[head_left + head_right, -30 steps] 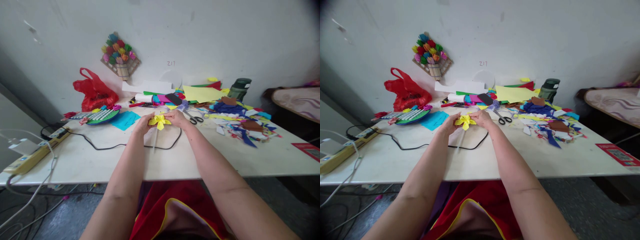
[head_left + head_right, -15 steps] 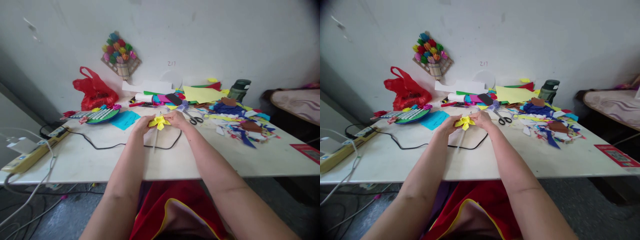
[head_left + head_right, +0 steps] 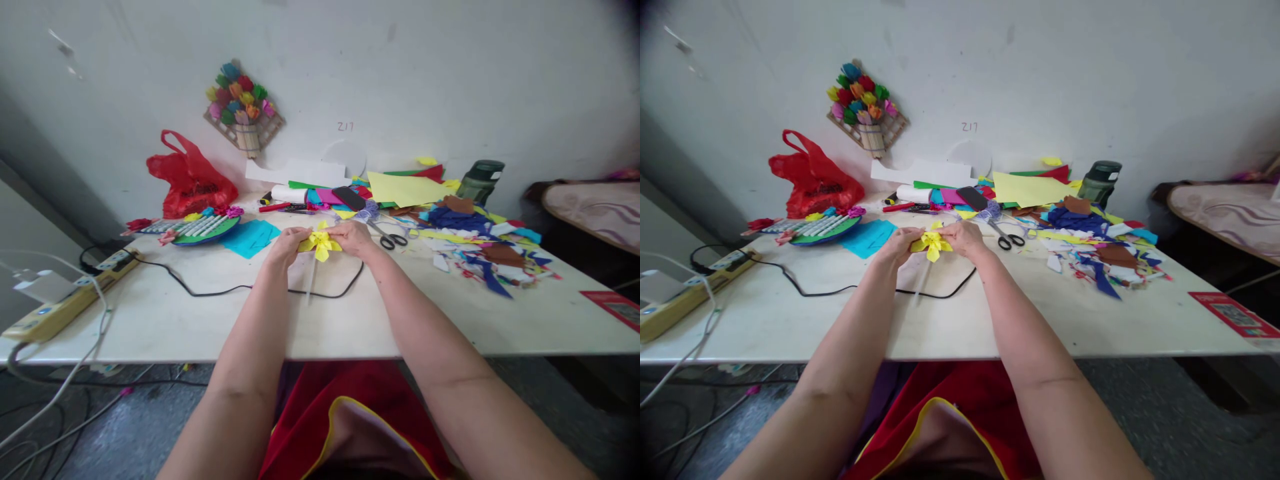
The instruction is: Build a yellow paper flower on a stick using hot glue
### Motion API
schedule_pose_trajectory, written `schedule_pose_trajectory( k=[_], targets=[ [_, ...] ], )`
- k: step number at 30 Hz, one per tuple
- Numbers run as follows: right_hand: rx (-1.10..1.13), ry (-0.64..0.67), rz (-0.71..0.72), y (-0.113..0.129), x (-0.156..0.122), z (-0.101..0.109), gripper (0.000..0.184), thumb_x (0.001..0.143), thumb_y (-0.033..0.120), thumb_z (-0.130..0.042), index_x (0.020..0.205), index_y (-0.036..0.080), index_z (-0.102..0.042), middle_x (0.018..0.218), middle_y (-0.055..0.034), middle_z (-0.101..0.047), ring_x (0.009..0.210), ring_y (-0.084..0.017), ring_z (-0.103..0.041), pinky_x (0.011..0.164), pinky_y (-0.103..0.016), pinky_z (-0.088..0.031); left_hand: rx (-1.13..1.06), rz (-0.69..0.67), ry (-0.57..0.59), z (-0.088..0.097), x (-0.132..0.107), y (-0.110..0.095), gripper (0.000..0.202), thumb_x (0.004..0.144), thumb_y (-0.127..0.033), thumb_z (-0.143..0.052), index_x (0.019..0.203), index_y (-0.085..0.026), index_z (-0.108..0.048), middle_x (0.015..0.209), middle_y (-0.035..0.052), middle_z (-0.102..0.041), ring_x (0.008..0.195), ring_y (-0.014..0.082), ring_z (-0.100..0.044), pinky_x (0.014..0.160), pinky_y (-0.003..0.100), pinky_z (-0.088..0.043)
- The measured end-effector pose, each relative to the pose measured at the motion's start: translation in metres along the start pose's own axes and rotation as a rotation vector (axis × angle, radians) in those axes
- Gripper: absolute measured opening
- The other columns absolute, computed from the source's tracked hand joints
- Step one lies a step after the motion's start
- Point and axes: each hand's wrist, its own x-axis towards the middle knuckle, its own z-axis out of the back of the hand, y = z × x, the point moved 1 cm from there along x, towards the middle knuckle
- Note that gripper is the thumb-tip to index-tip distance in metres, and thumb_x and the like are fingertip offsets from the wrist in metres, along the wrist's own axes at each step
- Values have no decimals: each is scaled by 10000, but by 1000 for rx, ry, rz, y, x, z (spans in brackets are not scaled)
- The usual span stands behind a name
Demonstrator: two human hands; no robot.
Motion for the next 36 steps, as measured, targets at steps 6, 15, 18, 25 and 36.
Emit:
schedule_pose_trajectory(
  k=[6,15,18,25,36],
  targets=[
    [-4,-20,34,1,0,2,314,864,244,-546,1117,351,-698,1072,1,-735,945,-191,-652,737,-274,-445,22,-101,27,3,5,3,365,576,-422,-811,582,-119,-608,530,29,-598,532,140,-600,547,252,-466],
    [-24,-8,49,-5,0,-3,316,879,255,-519,1122,339,-703,1012,-19,-734,921,-193,-629,718,-275,-420,33,-104,-6,2,5,7,367,574,-455,-795,619,-124,-642,559,33,-623,548,136,-591,581,262,-479],
    [-46,-49,87,-7,-1,-4,330,891,256,-494,1147,310,-696,1018,-44,-710,957,-205,-593,762,-293,-425,52,-126,-20,5,8,10,361,586,-455,-788,624,-128,-641,574,31,-628,555,136,-596,581,261,-474],
    [-149,-370,-35,-6,-10,0,391,935,327,-371,968,170,-728,949,-112,-661,892,-224,-551,797,-330,-409,14,-176,-183,17,15,12,364,585,-462,-791,644,-136,-639,615,29,-655,596,135,-615,612,252,-487],
    [-234,5,-119,-8,-6,-29,454,791,187,-514,1235,170,-608,1161,-140,-630,1079,-281,-540,917,-376,-407,68,-223,-338,22,23,14,366,600,-476,-776,656,-141,-640,597,19,-631,603,141,-605,604,249,-471]
  ],
)
